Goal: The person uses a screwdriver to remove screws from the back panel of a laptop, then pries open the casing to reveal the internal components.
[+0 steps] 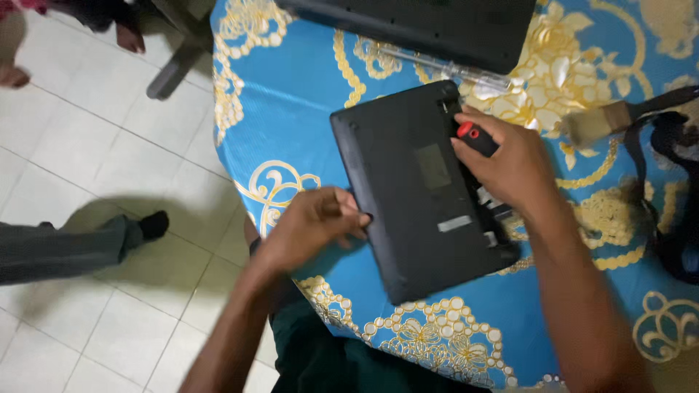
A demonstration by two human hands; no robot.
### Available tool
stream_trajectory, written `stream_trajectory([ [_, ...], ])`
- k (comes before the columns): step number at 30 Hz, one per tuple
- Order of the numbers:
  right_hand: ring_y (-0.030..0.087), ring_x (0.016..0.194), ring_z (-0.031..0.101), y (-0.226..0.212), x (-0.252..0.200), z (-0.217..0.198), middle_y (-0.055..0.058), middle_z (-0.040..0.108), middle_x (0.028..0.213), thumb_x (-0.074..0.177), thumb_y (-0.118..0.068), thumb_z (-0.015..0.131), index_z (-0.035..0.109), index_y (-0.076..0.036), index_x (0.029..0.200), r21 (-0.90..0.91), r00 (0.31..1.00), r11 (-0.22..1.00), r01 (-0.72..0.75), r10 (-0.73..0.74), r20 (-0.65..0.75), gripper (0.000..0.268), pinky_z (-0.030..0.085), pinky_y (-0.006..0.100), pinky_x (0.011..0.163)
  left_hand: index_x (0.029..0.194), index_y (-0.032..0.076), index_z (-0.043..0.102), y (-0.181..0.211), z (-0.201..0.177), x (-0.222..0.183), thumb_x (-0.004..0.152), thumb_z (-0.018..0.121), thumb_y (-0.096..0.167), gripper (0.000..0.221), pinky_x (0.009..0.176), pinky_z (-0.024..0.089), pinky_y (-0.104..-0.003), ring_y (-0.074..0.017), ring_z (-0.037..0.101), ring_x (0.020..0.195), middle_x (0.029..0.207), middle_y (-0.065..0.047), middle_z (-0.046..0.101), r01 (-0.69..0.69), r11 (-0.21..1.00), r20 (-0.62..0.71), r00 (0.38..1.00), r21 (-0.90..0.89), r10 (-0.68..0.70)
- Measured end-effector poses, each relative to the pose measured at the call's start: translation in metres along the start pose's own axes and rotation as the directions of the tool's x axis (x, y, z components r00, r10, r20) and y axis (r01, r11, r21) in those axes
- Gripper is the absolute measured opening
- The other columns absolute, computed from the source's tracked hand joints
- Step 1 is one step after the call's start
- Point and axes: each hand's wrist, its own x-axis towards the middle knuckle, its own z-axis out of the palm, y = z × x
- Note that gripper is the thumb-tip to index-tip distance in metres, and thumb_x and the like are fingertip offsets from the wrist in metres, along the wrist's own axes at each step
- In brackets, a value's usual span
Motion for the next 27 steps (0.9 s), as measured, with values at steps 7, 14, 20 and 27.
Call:
stream_trajectory([
  [7, 0.025, 0.136, 0.058, -0.029, 0.024, -0.02, -0.005, 0.06, 0.151, 0.092, -0.024, 0.069, 0.07, -0.024, 0.135, -0.101, 0.934, 0.989, -0.112, 0.139, 0.33, 0.043, 0.055, 0.048, 0.096, 0.107, -0.001, 0.063, -0.034, 0.079, -0.047, 0.099, 0.067, 0.014, 0.018, 0.069, 0.069, -0.036, -0.0336, 0.082, 0.087, 0.094, -0.019, 0.076, 0.135, 0.888, -0.009, 0.988, -0.439, -0.154],
  [14, 0.02, 0.129, 0.064, -0.016, 0.03, -0.018, -0.006, 0.06, 0.152, 0.089, -0.019, 0.073, 0.07, -0.024, 0.132, -0.113, 0.902, 0.993, 0.036, 0.017, 0.432, 0.043, 0.055, 0.043, 0.083, 0.126, 0.004, 0.055, -0.038, 0.111, -0.061, 0.101, 0.062, 0.017, 0.029, 0.092, 0.068, -0.047, -0.0414, 0.074, 0.107, 0.132, -0.027, 0.069, 0.282, 0.628, 0.132, 0.952, -0.725, -0.275],
  [20, 0.02, 0.14, 0.056, -0.016, 0.03, -0.016, 0.0, 0.063, 0.148, 0.087, -0.016, 0.075, 0.072, -0.019, 0.128, -0.049, 0.91, 0.997, 0.061, -0.035, 0.413, 0.041, 0.048, 0.04, 0.11, 0.129, 0.009, 0.055, -0.046, 0.111, -0.06, 0.103, 0.058, 0.029, 0.033, 0.097, 0.067, -0.051, -0.0467, 0.07, 0.117, 0.138, -0.028, 0.064, 0.301, 0.583, 0.166, 0.947, -0.754, -0.275],
  [27, 0.023, 0.14, 0.056, -0.012, 0.034, -0.016, -0.001, 0.062, 0.15, 0.086, -0.015, 0.075, 0.071, -0.022, 0.131, -0.085, 0.892, 0.99, 0.112, -0.063, 0.449, 0.045, 0.051, 0.047, 0.108, 0.145, 0.0, 0.053, -0.049, 0.108, -0.054, 0.105, 0.048, 0.042, 0.058, 0.097, 0.065, -0.054, -0.0503, 0.065, 0.123, 0.14, -0.028, 0.062, 0.338, 0.483, 0.236, 0.936, -0.808, -0.26],
])
